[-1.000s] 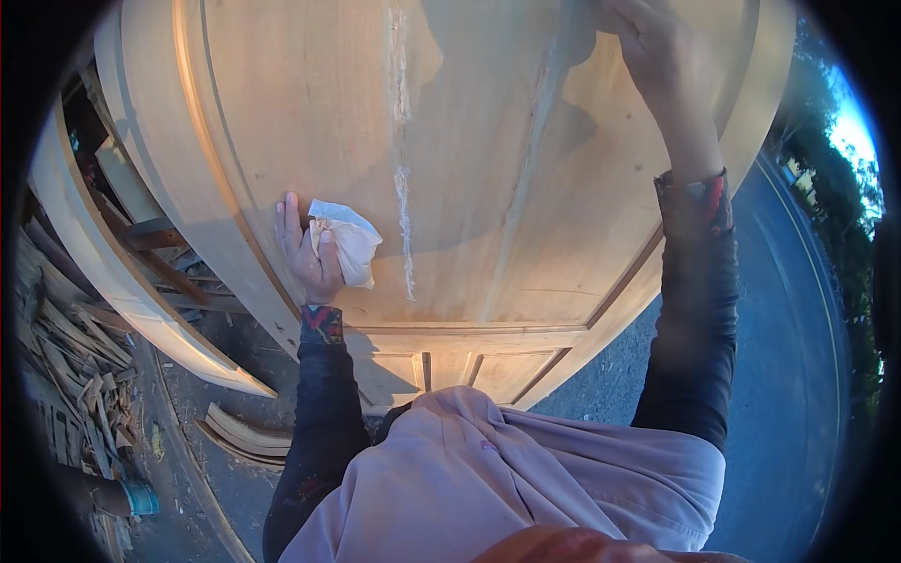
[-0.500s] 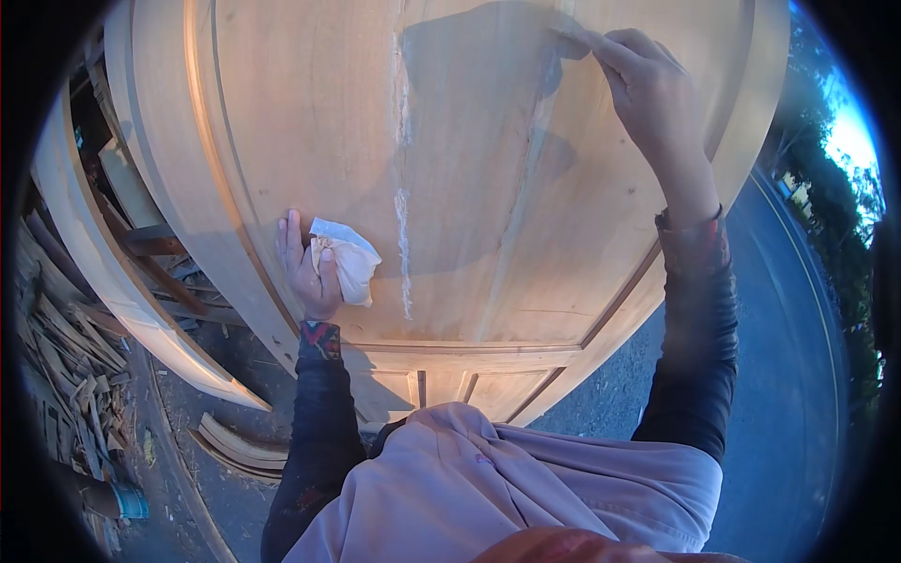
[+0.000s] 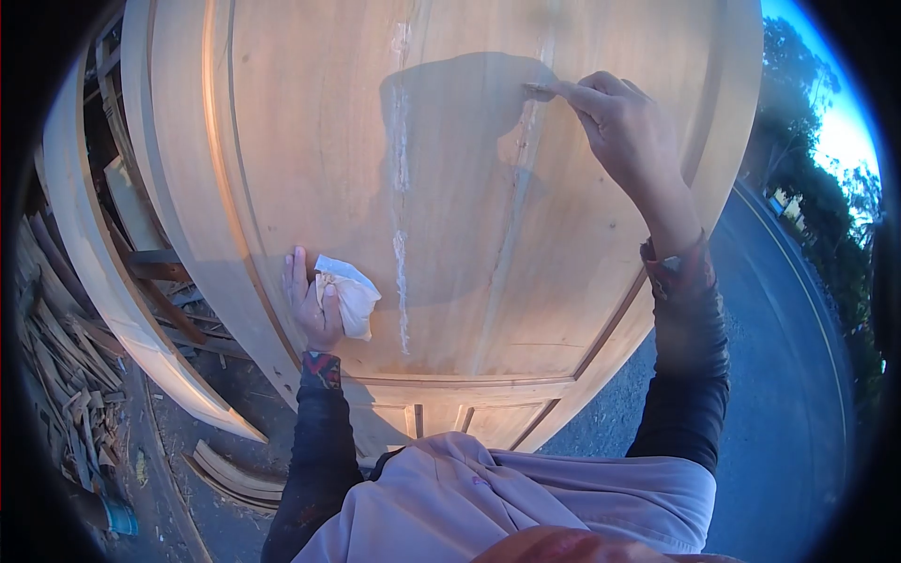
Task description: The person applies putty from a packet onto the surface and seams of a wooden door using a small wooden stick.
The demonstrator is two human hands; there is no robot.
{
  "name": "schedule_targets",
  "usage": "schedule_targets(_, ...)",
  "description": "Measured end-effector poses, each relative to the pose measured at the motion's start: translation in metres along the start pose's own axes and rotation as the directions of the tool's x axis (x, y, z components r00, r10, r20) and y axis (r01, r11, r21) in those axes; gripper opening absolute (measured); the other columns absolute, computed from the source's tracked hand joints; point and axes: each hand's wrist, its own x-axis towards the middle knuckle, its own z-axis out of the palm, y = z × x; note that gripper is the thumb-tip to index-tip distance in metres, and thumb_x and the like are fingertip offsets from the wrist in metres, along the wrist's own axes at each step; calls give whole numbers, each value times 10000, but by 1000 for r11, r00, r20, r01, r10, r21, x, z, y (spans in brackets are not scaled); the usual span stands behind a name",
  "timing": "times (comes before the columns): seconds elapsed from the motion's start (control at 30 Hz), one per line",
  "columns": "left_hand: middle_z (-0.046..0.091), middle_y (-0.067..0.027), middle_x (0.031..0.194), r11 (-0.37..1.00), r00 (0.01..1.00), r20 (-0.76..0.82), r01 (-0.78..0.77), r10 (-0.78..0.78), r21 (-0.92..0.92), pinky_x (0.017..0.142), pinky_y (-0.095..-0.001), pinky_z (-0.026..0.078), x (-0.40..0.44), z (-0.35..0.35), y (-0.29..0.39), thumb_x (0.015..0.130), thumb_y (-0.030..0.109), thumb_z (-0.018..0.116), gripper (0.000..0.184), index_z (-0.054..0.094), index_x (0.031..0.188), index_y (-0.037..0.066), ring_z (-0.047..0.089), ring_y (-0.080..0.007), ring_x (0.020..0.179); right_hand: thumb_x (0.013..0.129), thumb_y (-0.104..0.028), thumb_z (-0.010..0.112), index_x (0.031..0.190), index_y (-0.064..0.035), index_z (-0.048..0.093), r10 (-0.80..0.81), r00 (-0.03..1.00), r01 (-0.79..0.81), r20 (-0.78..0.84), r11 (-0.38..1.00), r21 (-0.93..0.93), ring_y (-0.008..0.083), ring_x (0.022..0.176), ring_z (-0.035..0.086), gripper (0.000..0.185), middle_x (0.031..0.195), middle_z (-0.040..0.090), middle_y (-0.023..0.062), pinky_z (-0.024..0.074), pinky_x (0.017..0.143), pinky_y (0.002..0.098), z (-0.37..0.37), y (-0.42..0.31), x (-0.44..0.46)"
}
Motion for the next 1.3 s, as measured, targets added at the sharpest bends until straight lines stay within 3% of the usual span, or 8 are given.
schedule_targets(0.27, 432, -217, 1409, 1000, 1000, -19, 19, -19, 5, 1101, -516, 214, 2, -1, 4, 895, 188, 466, 295, 647, 947, -39, 336, -417, 1341, 850, -108, 584, 953, -149, 726, 105, 994, -105, 7, 993, 54, 264, 714, 618, 181, 822, 646, 52, 498, 639, 354, -8, 13, 21)
schedule_targets(0.53, 426, -218, 1413, 999, 999, -12, 39, -39, -15, 1105, -512, 211, 3, -3, 6, 899, 197, 463, 310, 648, 948, -46, 334, -412, 1343, 849, -115, 595, 941, -103, 732, 95, 896, -257, 434, 908, 332, 266, 737, 627, 165, 824, 663, 109, 495, 682, 347, -33, -4, -10)
schedule_targets(0.8, 417, -227, 1415, 999, 999, -3, 44, -45, -19, 1106, -522, 205, 3, -3, 11, 907, 195, 454, 325, 639, 994, -58, 323, -420, 1342, 891, -94, 607, 1124, -48, 682, 352, 685, -717, 638, 172, 675, 90, 702, 550, 249, 777, 646, 13, 453, 647, 244, -9, -53, -109)
schedule_targets(0.9, 405, -228, 1423, 1000, 1000, -13, 24, -24, -19, 1102, -532, 207, 4, -1, 10, 916, 199, 444, 340, 639, 1023, -58, 314, -433, 1341, 904, -99, 597, 1172, -38, 652, 533, 538, -642, 653, -242, 727, 68, 686, 528, 280, 821, 633, -6, 440, 631, 216, 11, -69, -140)
schedule_targets(1.0, 404, -228, 1424, 999, 999, -26, 29, -29, -19, 1101, -533, 210, 2, 2, 7, 917, 199, 440, 345, 638, 1030, -61, 312, -438, 1340, 919, -104, 579, 1209, -48, 628, 642, 464, -539, 610, -343, 770, 57, 670, 503, 299, 856, 626, 4, 436, 625, 201, 18, -77, -141)
schedule_targets(1.1, 370, -216, 1449, 1000, 1000, 16, -14, 13, 23, 1114, -509, 196, -2, 3, 0, 939, 220, 392, 448, 525, 1238, -86, 273, -435, 1359, 930, -112, 562, 1216, -51, 624, 678, 483, -581, 554, -226, 782, 55, 676, 506, 299, 866, 621, 2, 444, 633, 199, 17, -81, -123)
schedule_targets(1.2, 405, -234, 1421, 1000, 999, -42, 4, -6, -29, 1098, -534, 212, 1, 4, 6, 919, 197, 443, 339, 635, 1006, -68, 309, -447, 1339, 933, -113, 553, 1215, -50, 626, 703, 547, -582, 455, -71, 810, 58, 688, 519, 298, 865, 625, 4, 456, 639, 205, 20, -86, -107)
schedule_targets(1.3, 403, -237, 1421, 999, 999, -37, -22, 21, -23, 1096, -534, 215, 1, 4, 2, 921, 200, 442, 342, 635, 1007, -68, 313, -448, 1337, 933, -112, 550, 1213, -56, 629, 721, 543, -651, 431, 38, 758, 67, 702, 533, 297, 861, 631, 11, 463, 659, 205, 21, -95, -102)
